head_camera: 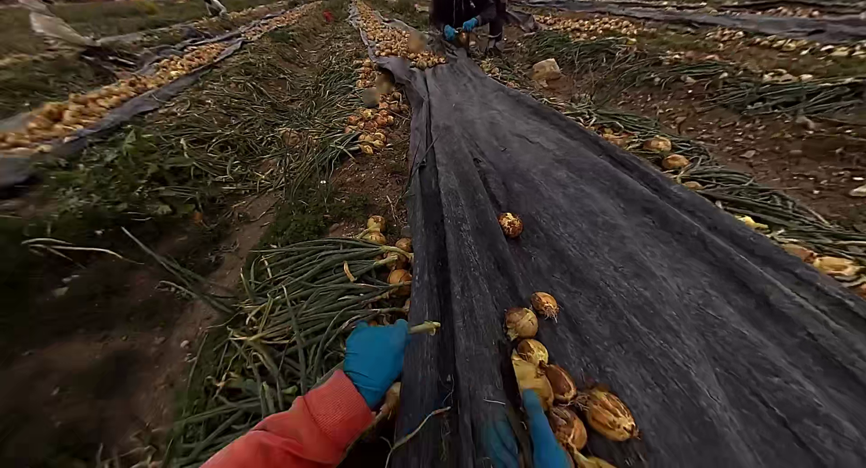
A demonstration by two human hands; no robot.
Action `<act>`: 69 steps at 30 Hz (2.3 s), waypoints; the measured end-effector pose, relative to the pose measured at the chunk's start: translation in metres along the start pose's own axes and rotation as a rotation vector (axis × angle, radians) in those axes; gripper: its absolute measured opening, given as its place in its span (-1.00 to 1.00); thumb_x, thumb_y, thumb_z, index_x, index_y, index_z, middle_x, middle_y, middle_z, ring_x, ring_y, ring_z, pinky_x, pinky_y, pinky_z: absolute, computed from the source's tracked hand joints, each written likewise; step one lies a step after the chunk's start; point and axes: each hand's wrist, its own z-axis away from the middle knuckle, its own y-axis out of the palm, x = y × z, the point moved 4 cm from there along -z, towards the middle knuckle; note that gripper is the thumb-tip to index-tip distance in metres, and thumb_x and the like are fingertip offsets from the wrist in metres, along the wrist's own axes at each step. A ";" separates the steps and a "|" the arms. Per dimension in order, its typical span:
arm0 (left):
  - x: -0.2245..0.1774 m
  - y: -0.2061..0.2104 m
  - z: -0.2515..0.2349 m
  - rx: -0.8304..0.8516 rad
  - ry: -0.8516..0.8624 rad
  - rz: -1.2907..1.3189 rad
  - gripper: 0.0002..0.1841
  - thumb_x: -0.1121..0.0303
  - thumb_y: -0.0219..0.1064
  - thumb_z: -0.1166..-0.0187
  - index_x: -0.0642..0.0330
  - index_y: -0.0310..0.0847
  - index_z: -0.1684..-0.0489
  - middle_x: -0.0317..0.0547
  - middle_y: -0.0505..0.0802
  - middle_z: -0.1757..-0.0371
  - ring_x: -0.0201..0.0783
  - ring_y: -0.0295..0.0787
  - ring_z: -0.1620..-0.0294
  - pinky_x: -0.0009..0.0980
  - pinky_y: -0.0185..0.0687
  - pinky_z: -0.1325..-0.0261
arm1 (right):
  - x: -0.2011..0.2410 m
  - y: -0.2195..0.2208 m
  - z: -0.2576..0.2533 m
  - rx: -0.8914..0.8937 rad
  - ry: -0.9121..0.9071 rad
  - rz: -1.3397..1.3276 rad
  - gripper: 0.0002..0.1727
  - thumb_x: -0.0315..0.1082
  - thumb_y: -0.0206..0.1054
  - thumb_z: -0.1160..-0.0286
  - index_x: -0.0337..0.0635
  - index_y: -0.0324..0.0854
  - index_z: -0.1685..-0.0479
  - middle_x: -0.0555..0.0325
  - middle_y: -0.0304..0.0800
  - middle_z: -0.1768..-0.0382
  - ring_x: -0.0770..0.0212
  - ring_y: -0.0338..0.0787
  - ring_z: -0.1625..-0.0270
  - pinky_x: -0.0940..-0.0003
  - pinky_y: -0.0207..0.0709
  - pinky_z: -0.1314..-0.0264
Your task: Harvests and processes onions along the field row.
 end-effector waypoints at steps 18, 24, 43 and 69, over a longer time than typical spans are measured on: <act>0.092 0.102 0.040 0.151 -0.069 1.128 -0.02 0.36 0.71 0.13 0.36 0.38 -0.54 0.06 0.81 -0.26 -0.24 0.79 -0.29 -0.27 0.70 -0.43 | -0.037 0.016 -0.016 0.085 0.286 0.414 -0.62 0.11 0.31 -0.49 -0.02 0.49 0.20 0.44 0.38 0.66 0.45 0.39 0.69 0.45 0.36 0.62; 0.033 0.052 0.073 0.263 0.317 1.361 -0.26 0.26 0.65 -0.08 0.39 0.53 -0.33 -0.16 0.88 -0.11 -0.44 0.83 -0.16 -0.38 0.73 -0.34 | -0.010 0.060 -0.017 0.325 0.145 0.334 -0.23 0.64 0.26 -0.13 0.07 0.58 0.23 0.57 0.53 0.65 0.59 0.45 0.68 0.60 0.38 0.63; -0.001 0.034 0.032 0.413 -0.068 0.050 -0.64 0.47 0.10 -0.77 0.44 0.47 -0.45 0.40 0.74 -0.34 0.36 0.65 -0.44 0.29 0.41 -0.51 | -0.028 0.012 0.005 -0.028 0.088 0.022 -0.30 0.16 -0.52 -0.83 0.09 0.31 0.64 0.45 0.35 0.86 0.49 0.35 0.84 0.58 0.29 0.79; 0.001 0.043 0.059 0.609 0.082 0.918 -0.47 0.12 0.53 -0.52 0.26 0.61 -0.36 0.00 0.83 -0.07 -0.24 0.75 0.01 -0.20 0.66 -0.12 | -0.029 0.016 -0.005 0.189 0.037 0.435 -0.50 0.22 0.11 -0.56 0.15 0.43 0.68 0.57 0.36 0.79 0.58 0.35 0.73 0.54 0.30 0.62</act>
